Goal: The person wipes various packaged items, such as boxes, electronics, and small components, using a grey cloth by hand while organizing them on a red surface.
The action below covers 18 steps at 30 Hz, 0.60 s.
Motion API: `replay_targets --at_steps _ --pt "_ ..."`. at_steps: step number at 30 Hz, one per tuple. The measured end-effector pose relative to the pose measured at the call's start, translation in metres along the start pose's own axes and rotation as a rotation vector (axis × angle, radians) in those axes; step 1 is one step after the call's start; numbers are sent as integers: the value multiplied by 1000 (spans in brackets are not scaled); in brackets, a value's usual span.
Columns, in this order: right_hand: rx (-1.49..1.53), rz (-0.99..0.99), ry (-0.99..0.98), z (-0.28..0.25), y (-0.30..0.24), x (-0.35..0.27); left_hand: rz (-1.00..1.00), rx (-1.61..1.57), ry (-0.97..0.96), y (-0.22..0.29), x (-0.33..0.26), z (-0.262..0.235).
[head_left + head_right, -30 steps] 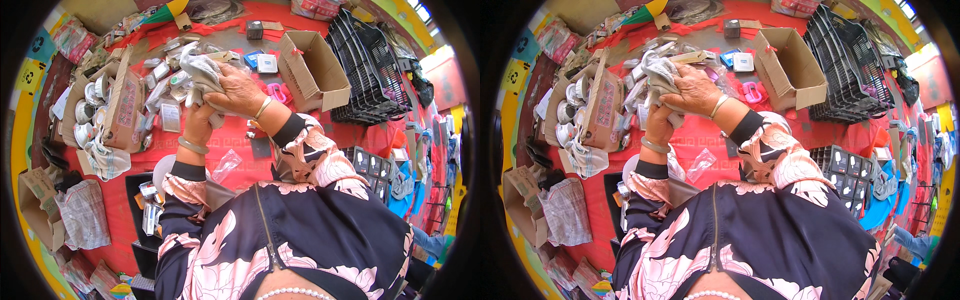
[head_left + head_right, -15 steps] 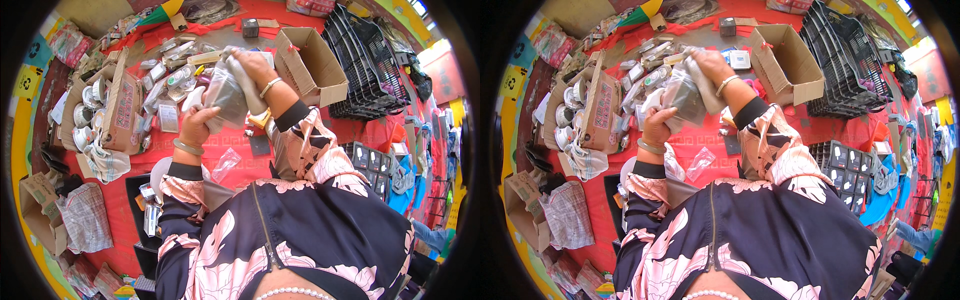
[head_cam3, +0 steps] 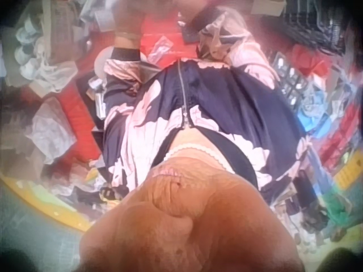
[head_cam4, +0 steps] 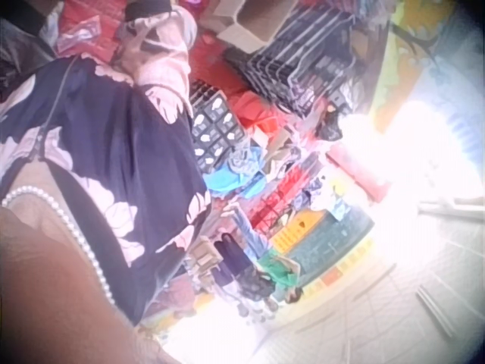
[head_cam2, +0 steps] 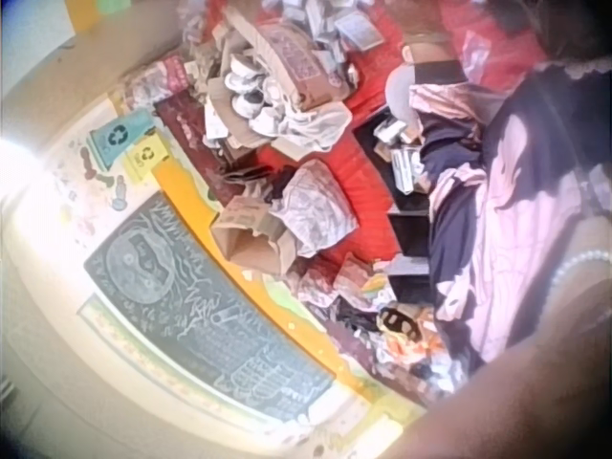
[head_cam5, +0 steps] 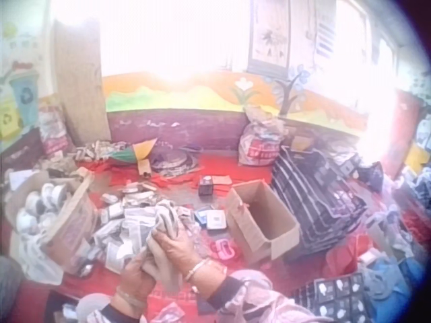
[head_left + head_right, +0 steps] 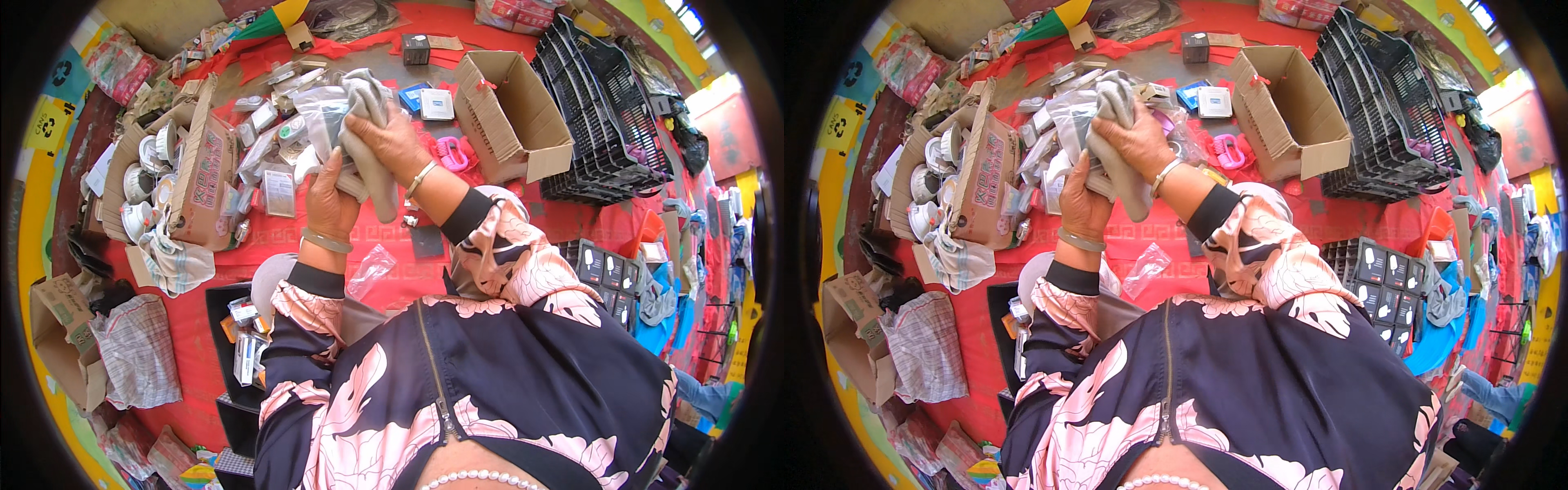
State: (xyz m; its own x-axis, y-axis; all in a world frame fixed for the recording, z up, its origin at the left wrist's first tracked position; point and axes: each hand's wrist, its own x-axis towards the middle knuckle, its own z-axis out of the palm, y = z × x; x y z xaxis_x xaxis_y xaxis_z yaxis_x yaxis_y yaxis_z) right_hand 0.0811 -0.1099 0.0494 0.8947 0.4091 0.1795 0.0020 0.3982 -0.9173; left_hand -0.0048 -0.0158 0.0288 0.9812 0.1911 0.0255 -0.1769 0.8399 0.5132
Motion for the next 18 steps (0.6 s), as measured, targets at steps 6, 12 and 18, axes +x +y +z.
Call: replay_targets --at_steps 6,12,18 --pt "-144 6 132 -20 -3 10 -59 165 99 15 10 -28" --pt "-210 -94 103 -21 0 7 57 347 119 19 6 -10" --pt "22 61 86 -27 -7 11 111 379 204 21 4 1"
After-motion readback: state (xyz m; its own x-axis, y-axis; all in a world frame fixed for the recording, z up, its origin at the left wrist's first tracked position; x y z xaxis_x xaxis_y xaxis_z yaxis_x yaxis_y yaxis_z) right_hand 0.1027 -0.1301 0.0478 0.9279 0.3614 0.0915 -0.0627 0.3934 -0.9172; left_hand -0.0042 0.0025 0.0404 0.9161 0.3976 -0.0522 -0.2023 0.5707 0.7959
